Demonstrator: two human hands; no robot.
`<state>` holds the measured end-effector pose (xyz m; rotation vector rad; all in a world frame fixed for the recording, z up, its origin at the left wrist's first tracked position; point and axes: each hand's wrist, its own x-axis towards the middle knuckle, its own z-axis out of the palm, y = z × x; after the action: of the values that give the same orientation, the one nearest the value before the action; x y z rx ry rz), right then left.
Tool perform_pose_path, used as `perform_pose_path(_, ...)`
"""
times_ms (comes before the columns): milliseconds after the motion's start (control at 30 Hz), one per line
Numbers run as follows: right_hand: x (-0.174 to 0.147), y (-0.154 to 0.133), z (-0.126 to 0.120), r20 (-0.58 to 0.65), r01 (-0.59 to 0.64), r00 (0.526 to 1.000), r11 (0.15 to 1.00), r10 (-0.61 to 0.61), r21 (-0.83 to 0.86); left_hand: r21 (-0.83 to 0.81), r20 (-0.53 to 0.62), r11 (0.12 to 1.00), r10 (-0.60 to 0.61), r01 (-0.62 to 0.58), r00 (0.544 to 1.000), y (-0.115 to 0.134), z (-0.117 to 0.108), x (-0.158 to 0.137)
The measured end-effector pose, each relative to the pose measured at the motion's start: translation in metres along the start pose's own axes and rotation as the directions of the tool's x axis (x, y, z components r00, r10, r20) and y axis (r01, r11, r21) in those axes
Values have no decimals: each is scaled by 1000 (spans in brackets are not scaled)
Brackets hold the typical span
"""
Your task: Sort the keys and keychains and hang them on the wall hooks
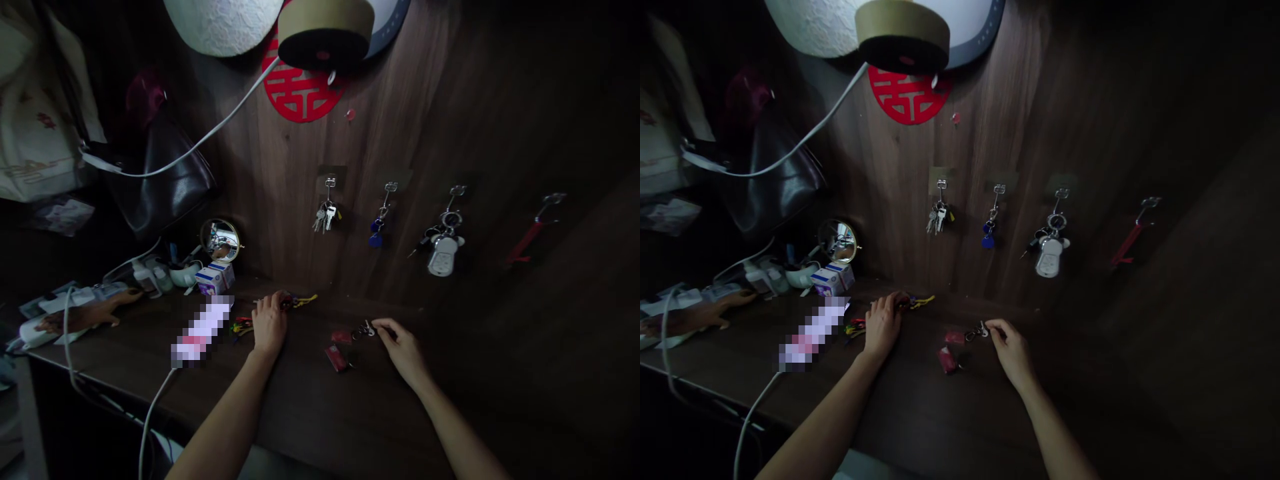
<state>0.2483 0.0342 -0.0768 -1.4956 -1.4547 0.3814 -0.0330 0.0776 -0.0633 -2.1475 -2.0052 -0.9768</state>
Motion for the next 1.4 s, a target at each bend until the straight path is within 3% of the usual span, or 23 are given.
perform_pose_path(100, -1, -2, -1, 4, -2, 1000, 1000, 2, -19, -109, 0, 988, 108, -107, 994, 4, 1, 0)
perform_pose_path(233, -2, -7, -2, 6, -14, 1000, 1000, 14, -24, -325, 14, 900, 311, -290, 950, 13, 1, -4)
perform_pose_path(300, -2, -8, -2, 11, -20, 1000, 1000, 21, -15, -417, 84, 837, 424, -355, 902, 19, -1, -8)
perform_pose_path(400, -2, -7, -2, 20, -26, 999, 1000, 26, 3, -527, 208, 744, 582, -412, 786, 29, -5, -15)
perform_pose_path(533, -2, -4, -2, 32, -23, 999, 1000, 22, 16, -578, 290, 666, 707, -471, 645, 41, -15, -23)
perform_pose_path(667, -1, -3, -3, 45, -8, 999, 1000, 7, 28, -587, 315, 645, 739, -490, 596, 49, -23, -27)
perform_pose_path(733, -1, -4, -3, 41, -6, 999, 1000, 5, 28, -610, 299, 646, 724, -460, 621, 50, -23, -27)
perform_pose_path(767, -1, -4, -3, 39, -8, 999, 1000, 7, 28, -613, 280, 658, 699, -438, 658, 49, -22, -27)
perform_pose_path(867, -1, -6, -4, 36, -22, 999, 999, 20, 42, -558, 165, 749, 522, -357, 837, 41, -15, -23)
perform_pose_path(933, -1, -7, -4, 43, -28, 999, 998, 26, 52, -498, 70, 807, 403, -319, 912, 35, -8, -20)
perform_pose_path(1033, -2, -8, -5, 52, -36, 998, 998, 33, 54, -410, -1, 848, 369, -337, 930, 29, -2, -16)
perform_pose_path(1167, -2, -7, -5, 60, -51, 997, 997, 48, 53, -283, 16, 898, 357, -338, 934, 28, 1, -12)
perform_pose_path(1267, -1, -6, -4, 60, -59, 997, 996, 55, 70, -227, -34, 960, 160, -164, 987, 24, -1, -8)
perform_pose_path(1400, -1, -2, -2, 64, -53, 997, 996, 49, 74, -178, -43, 984, -26, 18, 999, 14, -4, -2)
